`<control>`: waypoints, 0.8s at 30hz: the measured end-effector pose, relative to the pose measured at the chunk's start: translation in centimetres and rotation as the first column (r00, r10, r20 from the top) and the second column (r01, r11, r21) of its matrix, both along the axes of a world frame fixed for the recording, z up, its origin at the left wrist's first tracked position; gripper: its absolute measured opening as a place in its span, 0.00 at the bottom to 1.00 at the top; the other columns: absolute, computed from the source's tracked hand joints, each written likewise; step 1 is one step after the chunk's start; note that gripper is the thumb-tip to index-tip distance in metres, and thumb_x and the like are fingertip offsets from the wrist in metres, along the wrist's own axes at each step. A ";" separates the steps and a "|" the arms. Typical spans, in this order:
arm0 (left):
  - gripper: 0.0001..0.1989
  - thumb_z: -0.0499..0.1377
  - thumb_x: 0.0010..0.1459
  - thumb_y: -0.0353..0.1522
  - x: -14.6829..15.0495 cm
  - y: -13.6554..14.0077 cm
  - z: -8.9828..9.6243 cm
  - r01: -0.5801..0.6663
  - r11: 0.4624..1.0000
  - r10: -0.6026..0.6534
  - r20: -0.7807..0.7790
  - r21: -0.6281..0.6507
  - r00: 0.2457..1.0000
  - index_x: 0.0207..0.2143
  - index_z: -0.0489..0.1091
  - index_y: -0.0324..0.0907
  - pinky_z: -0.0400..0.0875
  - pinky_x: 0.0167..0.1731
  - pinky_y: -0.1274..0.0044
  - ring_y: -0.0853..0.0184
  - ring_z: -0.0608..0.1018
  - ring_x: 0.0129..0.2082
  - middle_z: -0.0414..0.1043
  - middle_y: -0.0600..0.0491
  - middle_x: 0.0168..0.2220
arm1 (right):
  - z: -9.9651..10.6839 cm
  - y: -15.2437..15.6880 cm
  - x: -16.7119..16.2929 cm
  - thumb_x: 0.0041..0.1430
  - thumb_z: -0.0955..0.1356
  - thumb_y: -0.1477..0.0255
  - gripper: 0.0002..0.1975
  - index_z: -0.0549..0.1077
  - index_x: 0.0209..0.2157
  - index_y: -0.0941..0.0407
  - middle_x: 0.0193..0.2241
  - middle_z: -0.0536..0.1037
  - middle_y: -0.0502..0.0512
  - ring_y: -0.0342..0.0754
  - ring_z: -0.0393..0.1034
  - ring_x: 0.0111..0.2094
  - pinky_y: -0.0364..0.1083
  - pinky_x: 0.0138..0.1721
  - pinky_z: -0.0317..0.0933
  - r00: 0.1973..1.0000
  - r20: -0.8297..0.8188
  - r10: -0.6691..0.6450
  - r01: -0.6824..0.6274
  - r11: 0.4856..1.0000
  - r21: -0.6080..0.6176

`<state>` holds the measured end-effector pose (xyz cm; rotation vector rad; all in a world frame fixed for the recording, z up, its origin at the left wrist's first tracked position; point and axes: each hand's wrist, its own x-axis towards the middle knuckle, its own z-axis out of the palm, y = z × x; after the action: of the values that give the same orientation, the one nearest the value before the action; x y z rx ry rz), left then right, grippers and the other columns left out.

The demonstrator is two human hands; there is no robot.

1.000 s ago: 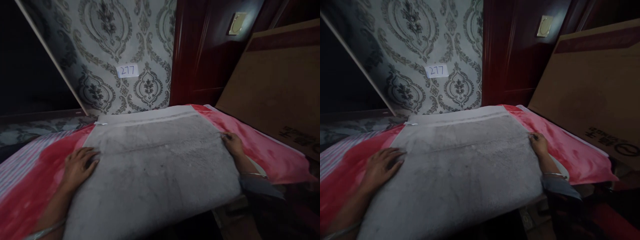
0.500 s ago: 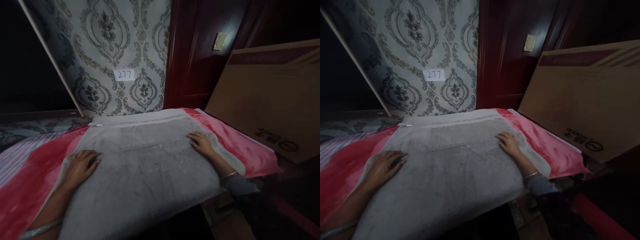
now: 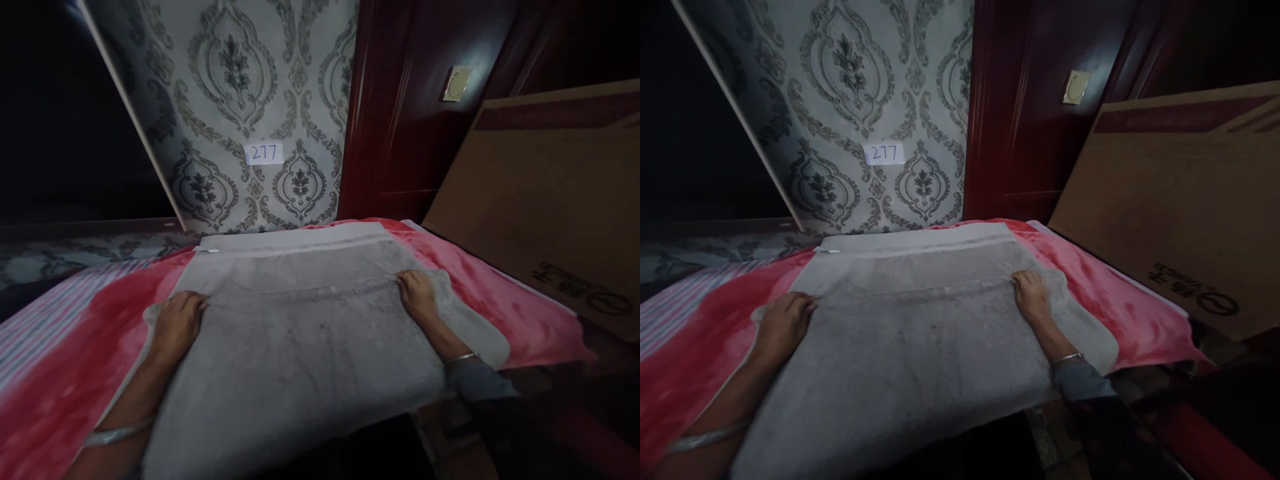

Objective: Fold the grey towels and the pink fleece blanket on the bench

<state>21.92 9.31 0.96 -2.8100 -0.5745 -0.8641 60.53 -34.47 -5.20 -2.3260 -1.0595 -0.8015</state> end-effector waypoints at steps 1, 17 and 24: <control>0.13 0.48 0.61 0.35 0.0 0.1 0.0 0.001 1.000 -0.001 0.011 0.008 1.000 0.33 0.71 0.43 0.70 0.41 0.66 0.55 0.77 0.41 0.77 0.43 0.37 | -0.1 0.0 0.0 0.67 0.59 0.70 0.14 0.76 0.40 0.54 0.40 0.79 0.62 0.58 0.69 0.44 0.55 0.48 0.59 1.000 0.006 -0.008 0.008 1.000 0.006; 0.18 0.46 0.62 0.40 -1.0 0.7 -0.2 -0.015 1.000 0.011 -0.146 -0.026 0.989 0.32 0.71 0.43 0.69 0.38 0.67 0.54 0.78 0.38 0.76 0.44 0.33 | 0.0 -1.6 0.0 0.61 0.62 0.72 0.12 0.77 0.36 0.56 0.37 0.80 0.63 0.59 0.71 0.42 0.57 0.48 0.58 0.994 -0.009 -0.112 0.111 0.991 -0.081; 0.15 0.47 0.62 0.39 -2.0 -0.9 1.6 -0.057 0.998 0.057 0.001 0.022 0.998 0.31 0.69 0.44 0.69 0.38 0.67 0.55 0.77 0.38 0.75 0.43 0.34 | 2.6 -3.2 -1.0 0.62 0.61 0.69 0.12 0.75 0.33 0.54 0.34 0.81 0.61 0.58 0.72 0.40 0.57 0.49 0.60 0.995 0.024 -0.101 0.101 0.995 -0.018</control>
<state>19.95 8.40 2.52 -2.7600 -0.6382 -0.8545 59.49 -37.63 -2.62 -2.4085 -0.9697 -0.8608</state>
